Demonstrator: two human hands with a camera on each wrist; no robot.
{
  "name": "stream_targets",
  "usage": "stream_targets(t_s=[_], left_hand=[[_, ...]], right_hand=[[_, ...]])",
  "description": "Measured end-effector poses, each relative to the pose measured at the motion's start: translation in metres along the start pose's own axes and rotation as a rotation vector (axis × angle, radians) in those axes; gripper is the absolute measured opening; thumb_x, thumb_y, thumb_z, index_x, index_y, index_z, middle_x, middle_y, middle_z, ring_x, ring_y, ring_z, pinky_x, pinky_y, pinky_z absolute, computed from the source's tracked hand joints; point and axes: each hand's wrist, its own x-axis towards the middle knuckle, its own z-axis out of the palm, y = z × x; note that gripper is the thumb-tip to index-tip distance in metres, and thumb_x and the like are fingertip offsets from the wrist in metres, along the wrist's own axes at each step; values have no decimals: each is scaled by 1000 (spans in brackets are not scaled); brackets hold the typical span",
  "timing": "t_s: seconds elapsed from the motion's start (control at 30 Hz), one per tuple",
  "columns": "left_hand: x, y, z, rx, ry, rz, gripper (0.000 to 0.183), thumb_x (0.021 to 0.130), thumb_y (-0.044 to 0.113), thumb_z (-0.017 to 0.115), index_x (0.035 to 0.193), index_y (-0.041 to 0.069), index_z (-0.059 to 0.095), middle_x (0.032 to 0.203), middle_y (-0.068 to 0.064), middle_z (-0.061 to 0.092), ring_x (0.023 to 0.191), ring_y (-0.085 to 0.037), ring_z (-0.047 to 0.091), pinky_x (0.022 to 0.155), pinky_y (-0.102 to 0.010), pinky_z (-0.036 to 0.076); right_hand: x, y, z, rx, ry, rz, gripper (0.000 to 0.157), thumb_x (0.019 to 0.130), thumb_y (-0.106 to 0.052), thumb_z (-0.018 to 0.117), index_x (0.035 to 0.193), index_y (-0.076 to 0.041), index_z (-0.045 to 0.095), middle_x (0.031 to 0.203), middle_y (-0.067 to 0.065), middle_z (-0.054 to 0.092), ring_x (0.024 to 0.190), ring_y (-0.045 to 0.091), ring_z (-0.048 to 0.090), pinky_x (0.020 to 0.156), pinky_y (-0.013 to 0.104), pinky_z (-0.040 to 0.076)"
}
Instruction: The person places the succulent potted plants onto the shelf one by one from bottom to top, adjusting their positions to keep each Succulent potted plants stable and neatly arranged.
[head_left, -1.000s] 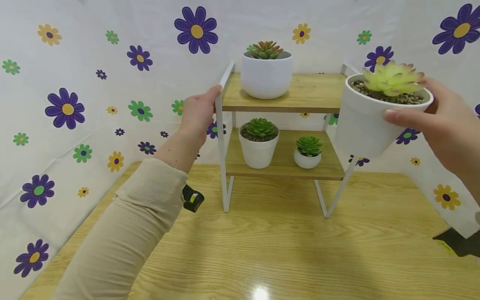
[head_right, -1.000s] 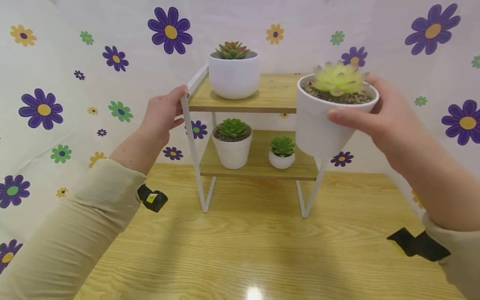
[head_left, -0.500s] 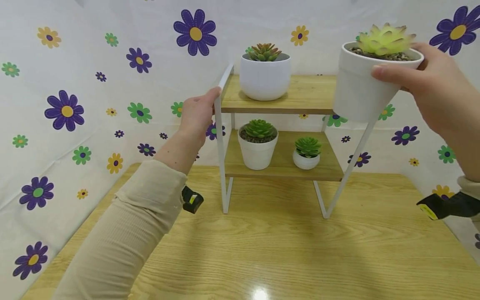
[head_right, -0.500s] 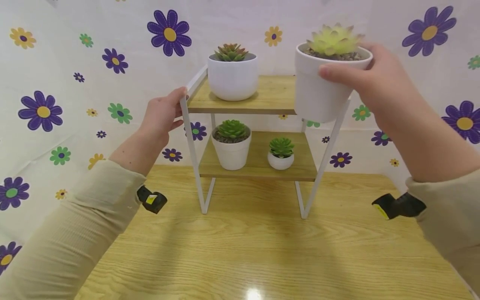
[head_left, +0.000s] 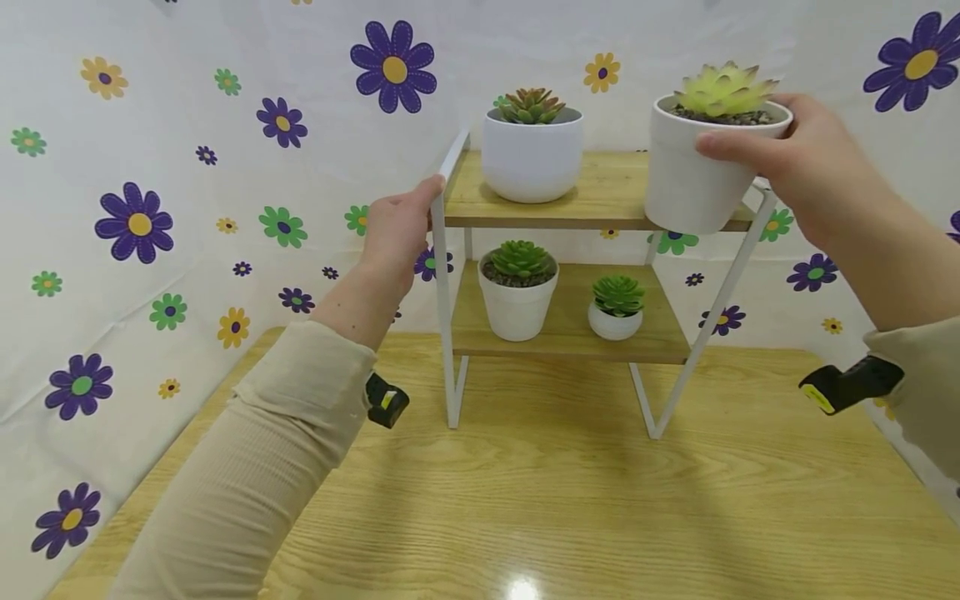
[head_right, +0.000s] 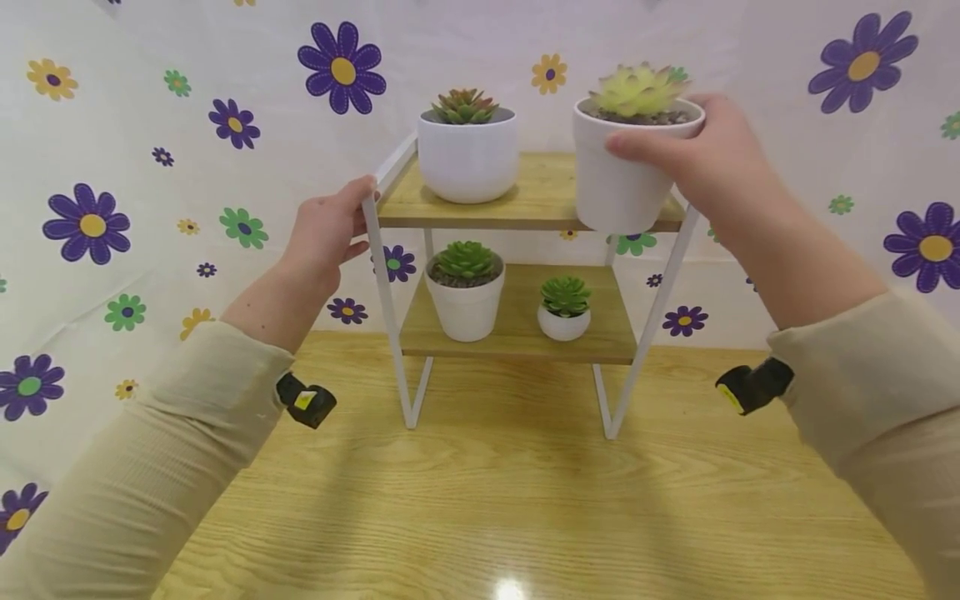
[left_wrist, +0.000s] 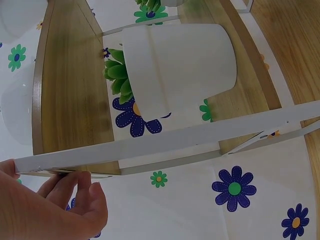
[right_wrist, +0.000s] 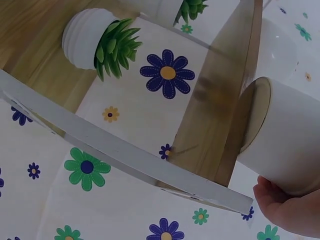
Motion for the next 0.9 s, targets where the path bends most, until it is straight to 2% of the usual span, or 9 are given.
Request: stream_targets(t_s=[0.17, 0.27, 0.47, 0.9], left_hand=[[0, 0, 0, 8, -4, 6, 49, 94, 43, 50, 129, 8, 51, 135, -4, 49, 125, -18, 43, 109, -35, 35], [0, 0, 0, 13, -1, 8, 50, 94, 43, 49, 129, 9, 51, 135, -4, 49, 125, -18, 43, 109, -35, 35], [0, 0, 0, 8, 4, 3, 50, 94, 43, 50, 131, 9, 50, 136, -4, 48, 127, -19, 43, 110, -35, 35], [0, -1, 1, 10, 2, 8, 49, 94, 43, 49, 130, 9, 51, 137, -4, 48, 128, -19, 43, 110, -35, 34]], right_hand=[[3, 0, 0, -40, -11, 41, 83, 89, -45, 57, 150, -18, 9, 150, 8, 24, 137, 27, 21, 118, 49, 11], [6, 0, 0, -63, -20, 43, 82, 89, -47, 57, 150, -18, 10, 148, 8, 25, 138, 28, 21, 117, 50, 11], [10, -1, 1, -96, -32, 59, 85, 88, -50, 55, 150, -18, 7, 154, 10, 18, 140, 30, 15, 116, 55, 8], [20, -4, 7, -82, -34, 75, 87, 86, -53, 56, 150, -19, 8, 155, 7, 17, 144, 28, 13, 118, 50, 8]])
